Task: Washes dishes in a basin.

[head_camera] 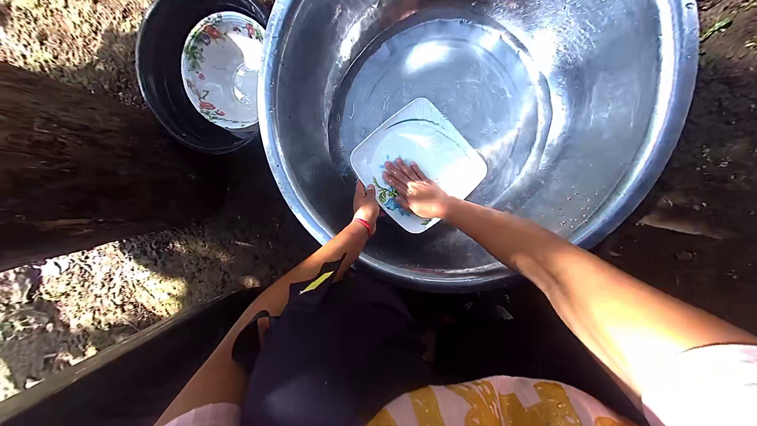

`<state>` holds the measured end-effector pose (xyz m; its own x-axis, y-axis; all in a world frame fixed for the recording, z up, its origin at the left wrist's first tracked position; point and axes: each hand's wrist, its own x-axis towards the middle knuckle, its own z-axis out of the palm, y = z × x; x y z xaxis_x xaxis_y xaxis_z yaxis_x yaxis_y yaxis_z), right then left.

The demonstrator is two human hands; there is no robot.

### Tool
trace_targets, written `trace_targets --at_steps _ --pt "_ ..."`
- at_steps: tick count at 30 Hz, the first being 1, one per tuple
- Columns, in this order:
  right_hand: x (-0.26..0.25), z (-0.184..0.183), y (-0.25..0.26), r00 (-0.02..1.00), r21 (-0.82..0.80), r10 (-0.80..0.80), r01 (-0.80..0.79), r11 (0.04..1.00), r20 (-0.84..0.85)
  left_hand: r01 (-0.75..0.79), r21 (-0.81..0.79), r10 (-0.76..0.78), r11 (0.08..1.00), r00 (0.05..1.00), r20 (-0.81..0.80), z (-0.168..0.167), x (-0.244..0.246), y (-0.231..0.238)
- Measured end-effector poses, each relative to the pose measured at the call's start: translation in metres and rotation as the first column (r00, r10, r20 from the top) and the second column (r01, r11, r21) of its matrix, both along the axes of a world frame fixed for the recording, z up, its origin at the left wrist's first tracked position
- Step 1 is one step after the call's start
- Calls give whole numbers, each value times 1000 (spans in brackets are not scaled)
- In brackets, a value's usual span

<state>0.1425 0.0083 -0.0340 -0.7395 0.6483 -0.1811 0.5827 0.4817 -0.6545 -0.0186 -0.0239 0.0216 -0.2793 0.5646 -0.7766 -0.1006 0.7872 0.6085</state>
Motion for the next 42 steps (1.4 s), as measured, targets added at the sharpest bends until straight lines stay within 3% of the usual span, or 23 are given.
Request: trace_targets --at_steps 1,3,6,11,15,16,18,20,21,23,25,26,28,31,34,35,36,37,38,40,41,42 --pt "-9 -2 5 999 -14 33 -34 999 -30 16 -29 -16 999 1000 6 0 2 -1" --pt "-11 -12 19 997 31 -51 52 998 -53 44 -55 -42 998 999 32 4 5 -2" --pt "-5 -5 37 959 -1 -244 247 969 142 56 -45 -53 997 996 72 6 7 -2" --pt "-23 6 10 995 -31 14 -18 999 -97 68 -47 -65 997 996 59 5 6 -3" --pt "-2 -6 30 964 10 -261 261 965 44 87 -36 -85 996 995 61 13 7 -3" --pt "-7 -5 25 964 28 -266 266 964 6 98 -34 -95 995 994 60 13 8 -3" --pt "-20 1 12 988 35 -127 130 991 -87 140 -36 -139 989 990 38 10 10 -3" --pt "-9 -5 15 995 20 -76 77 997 -62 225 -41 -226 974 974 -20 4 5 -4" --pt "8 -9 22 987 19 -154 153 988 36 289 -35 -291 957 954 -77 -1 -2 -4" --pt "53 -4 36 877 0 -387 404 915 285 383 -65 -389 921 903 -181 -3 -12 9" --pt "85 6 36 741 50 -596 613 788 311 433 -90 -438 897 838 -326 -4 -16 34" --pt "90 12 32 689 30 -659 684 729 301 506 -90 -493 858 761 -422 -4 -16 44" --pt "84 22 24 580 -105 -775 812 574 250 728 -84 -595 681 482 -643 -16 -12 54" --pt "70 24 11 411 -286 -882 895 342 231 965 -89 -598 247 80 -798 -57 -1 44" --pt "66 20 0 409 -447 -860 859 251 304 984 26 -684 -176 -103 -722 -70 28 28" --pt "66 22 -3 407 -483 -852 848 218 329 956 78 -699 -281 -149 -699 -71 31 32" --pt "67 24 -6 400 -510 -851 839 190 341 942 107 -702 -319 -159 -694 -75 29 41" --pt "68 26 -8 387 -528 -853 834 162 351 957 99 -683 -274 -121 -720 -77 24 50" --pt "68 29 -9 374 -542 -855 829 135 359 987 46 -637 -156 -65 -768 -80 18 58" --pt "68 35 -9 394 -549 -837 824 139 380 985 -38 -556 167 63 -829 -81 12 69" --pt "67 36 -8 422 -547 -818 821 163 390 972 -53 -540 227 81 -838 -82 13 68" --pt "66 37 -9 455 -548 -799 814 194 393 980 -44 -558 192 72 -827 -81 16 60"
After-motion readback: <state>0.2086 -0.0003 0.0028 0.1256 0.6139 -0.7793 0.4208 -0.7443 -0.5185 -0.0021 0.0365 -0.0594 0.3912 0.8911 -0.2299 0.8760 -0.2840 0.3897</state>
